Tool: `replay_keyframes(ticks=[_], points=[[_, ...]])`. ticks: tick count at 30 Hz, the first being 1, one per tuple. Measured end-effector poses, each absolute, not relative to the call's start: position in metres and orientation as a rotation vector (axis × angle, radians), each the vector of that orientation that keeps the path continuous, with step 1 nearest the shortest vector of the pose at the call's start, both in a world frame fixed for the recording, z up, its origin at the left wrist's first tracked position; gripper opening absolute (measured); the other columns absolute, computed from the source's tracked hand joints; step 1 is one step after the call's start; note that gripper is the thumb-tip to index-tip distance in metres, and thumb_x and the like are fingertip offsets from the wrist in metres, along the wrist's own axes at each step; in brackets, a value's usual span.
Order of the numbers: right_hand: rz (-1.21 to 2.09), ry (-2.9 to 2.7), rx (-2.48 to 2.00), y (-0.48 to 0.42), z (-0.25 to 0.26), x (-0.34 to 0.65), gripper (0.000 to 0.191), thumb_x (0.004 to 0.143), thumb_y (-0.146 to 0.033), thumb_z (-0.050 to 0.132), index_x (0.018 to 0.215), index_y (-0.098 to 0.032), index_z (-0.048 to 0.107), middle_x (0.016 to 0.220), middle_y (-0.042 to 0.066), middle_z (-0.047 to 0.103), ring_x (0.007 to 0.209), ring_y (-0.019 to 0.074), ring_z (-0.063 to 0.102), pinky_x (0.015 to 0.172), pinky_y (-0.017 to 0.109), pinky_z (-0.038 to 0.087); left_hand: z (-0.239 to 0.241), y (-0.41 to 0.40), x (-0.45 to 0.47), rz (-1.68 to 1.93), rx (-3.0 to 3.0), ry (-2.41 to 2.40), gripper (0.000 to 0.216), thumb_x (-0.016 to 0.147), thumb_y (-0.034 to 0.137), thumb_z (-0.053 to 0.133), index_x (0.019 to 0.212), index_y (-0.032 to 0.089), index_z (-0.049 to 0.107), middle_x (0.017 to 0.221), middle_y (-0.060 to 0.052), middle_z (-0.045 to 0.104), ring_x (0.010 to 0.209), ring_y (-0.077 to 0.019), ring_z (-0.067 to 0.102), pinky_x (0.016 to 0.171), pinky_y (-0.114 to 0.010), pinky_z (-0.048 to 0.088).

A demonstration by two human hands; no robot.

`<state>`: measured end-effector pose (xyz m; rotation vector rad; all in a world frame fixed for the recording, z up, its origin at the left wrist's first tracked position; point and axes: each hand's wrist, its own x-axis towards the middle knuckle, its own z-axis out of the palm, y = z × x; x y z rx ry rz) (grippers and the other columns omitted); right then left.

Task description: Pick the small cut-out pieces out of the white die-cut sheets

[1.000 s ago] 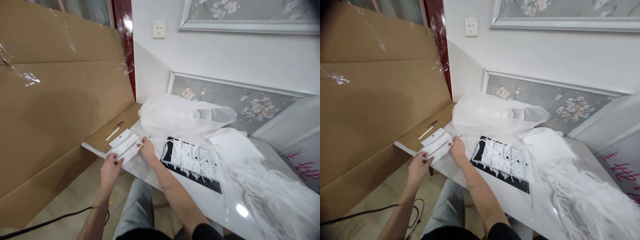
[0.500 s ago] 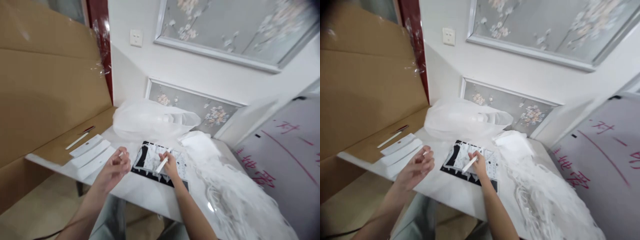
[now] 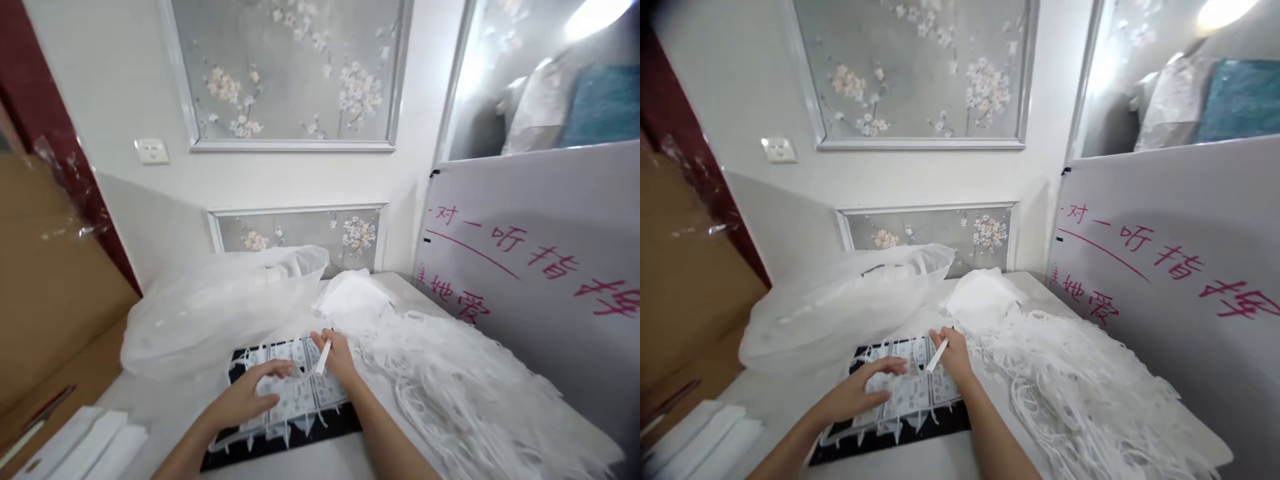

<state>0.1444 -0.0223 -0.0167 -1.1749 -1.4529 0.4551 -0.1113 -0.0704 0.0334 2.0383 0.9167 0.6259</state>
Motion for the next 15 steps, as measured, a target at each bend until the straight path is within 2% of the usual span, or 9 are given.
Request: replay_keyframes(ticks=[2, 4, 8, 11, 13, 15], points=[[0.428, -1.428, -1.176, -0.018, -0.022, 0.145, 0.045, 0.085, -0.049, 0.060, 0.052, -0.023, 0.042, 0.048, -0.002, 0.043, 0.050, 0.0188, 0.045, 0.052, 0.032, 0.032, 0.006, -0.048, -0.129, 0.805, 1.955, 1.059, 0.039, 0.080, 0.049, 0.065, 0.118, 0.041, 0.068, 0.111, -0.009, 0.069, 0.110, -0.0328, 0.062, 0.105, -0.049, 0.043], [0.420, -1.431, -1.170, -0.014, -0.029, 0.144, 0.043, 0.085, -0.046, 0.061, 0.051, -0.024, 0.044, 0.047, -0.002, 0.045, 0.048, 0.0205, 0.047, 0.052, 0.033, 0.033, -0.015, -0.034, -0.143, 0.899, 1.908, 1.189, 0.034, 0.081, 0.057, 0.062, 0.111, 0.042, 0.069, 0.106, -0.010, 0.069, 0.105, -0.0331, 0.064, 0.101, -0.050, 0.045], [0.451, -1.490, -1.137, -0.012, -0.038, 0.140, 0.040, 0.083, -0.043, 0.064, 0.051, -0.026, 0.047, 0.048, 0.001, 0.049, 0.049, 0.0232, 0.049, 0.052, 0.036, 0.035, -0.030, -0.033, -0.152, 0.866, 2.054, 1.142, 0.032, 0.083, 0.051, 0.066, 0.115, 0.047, 0.066, 0.114, -0.008, 0.068, 0.111, -0.0313, 0.061, 0.105, -0.049, 0.041], [0.567, -1.515, -1.122, -0.015, -0.039, 0.136, 0.042, 0.087, -0.049, 0.058, 0.054, -0.026, 0.048, 0.051, 0.002, 0.051, 0.050, 0.0238, 0.050, 0.053, 0.039, 0.037, -0.024, -0.043, -0.146, 0.702, 2.182, 1.029, 0.041, 0.078, 0.041, 0.074, 0.117, 0.046, 0.065, 0.117, -0.007, 0.066, 0.110, -0.0291, 0.060, 0.101, -0.046, 0.042], [0.694, -1.451, -1.129, -0.020, -0.037, 0.132, 0.040, 0.092, -0.056, 0.048, 0.066, -0.027, 0.054, 0.052, 0.001, 0.052, 0.049, 0.0227, 0.050, 0.052, 0.037, 0.038, -0.018, -0.050, -0.142, 0.559, 2.243, 0.997, 0.037, 0.075, 0.037, 0.076, 0.112, 0.039, 0.069, 0.103, -0.006, 0.068, 0.095, -0.0266, 0.061, 0.088, -0.042, 0.046], [0.813, -1.315, -1.125, -0.026, -0.034, 0.127, 0.041, 0.095, -0.064, 0.036, 0.091, -0.029, 0.058, 0.059, -0.001, 0.055, 0.045, 0.0193, 0.046, 0.047, 0.033, 0.035, -0.011, -0.055, -0.141, 0.443, 2.262, 1.038, 0.020, 0.077, 0.039, 0.073, 0.093, 0.028, 0.072, 0.080, -0.004, 0.063, 0.074, -0.0219, 0.056, 0.070, -0.037, 0.043]])
